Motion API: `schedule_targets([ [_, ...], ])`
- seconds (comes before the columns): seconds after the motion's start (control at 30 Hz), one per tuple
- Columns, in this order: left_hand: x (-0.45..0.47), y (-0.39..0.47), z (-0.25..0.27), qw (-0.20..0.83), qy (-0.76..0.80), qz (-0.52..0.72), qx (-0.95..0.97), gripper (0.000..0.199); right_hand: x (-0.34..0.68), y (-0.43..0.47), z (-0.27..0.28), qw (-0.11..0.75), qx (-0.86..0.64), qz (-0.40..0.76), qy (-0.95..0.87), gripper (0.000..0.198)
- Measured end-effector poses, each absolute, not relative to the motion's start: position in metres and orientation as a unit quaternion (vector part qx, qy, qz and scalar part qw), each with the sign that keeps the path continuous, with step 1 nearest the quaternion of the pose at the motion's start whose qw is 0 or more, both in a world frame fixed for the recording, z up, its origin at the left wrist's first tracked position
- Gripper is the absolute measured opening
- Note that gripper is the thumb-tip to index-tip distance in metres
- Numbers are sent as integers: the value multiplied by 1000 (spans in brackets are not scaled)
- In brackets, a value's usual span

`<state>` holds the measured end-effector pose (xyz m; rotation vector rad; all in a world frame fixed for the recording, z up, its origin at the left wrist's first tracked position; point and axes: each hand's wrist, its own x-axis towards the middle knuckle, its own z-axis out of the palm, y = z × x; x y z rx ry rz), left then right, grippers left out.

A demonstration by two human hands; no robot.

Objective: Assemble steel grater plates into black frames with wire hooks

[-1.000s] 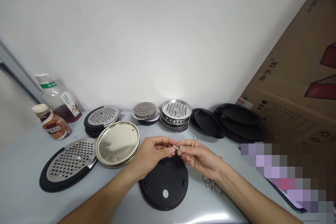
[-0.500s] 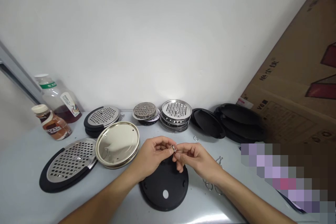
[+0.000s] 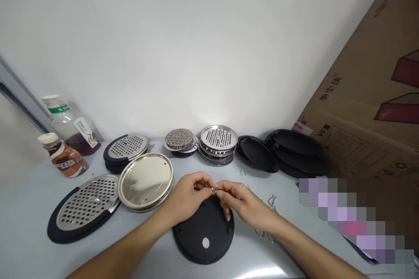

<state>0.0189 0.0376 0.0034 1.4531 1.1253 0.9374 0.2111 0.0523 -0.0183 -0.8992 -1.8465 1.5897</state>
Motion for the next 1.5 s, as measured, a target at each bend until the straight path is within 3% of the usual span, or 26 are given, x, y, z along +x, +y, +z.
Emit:
schedule_targets([
  [0.2, 16, 37, 4, 521, 478, 370, 603, 16, 210, 51, -17, 275, -335, 570, -698, 31],
  [0.47, 15, 28, -10, 443, 509, 418, 608, 21, 208, 52, -25, 267, -340, 625, -650, 34],
  [0.77, 9, 28, -13, 467, 525, 418, 576, 24, 207, 51, -26, 285, -341, 617, -649, 34],
  [1.13, 11, 22, -13, 309, 496, 420, 695, 20, 207, 51, -23, 256, -324, 678, -608, 39],
  [1.5, 13, 20, -19, 376, 483, 431, 663, 18, 203, 36, -13, 278, -349, 487, -751, 35],
])
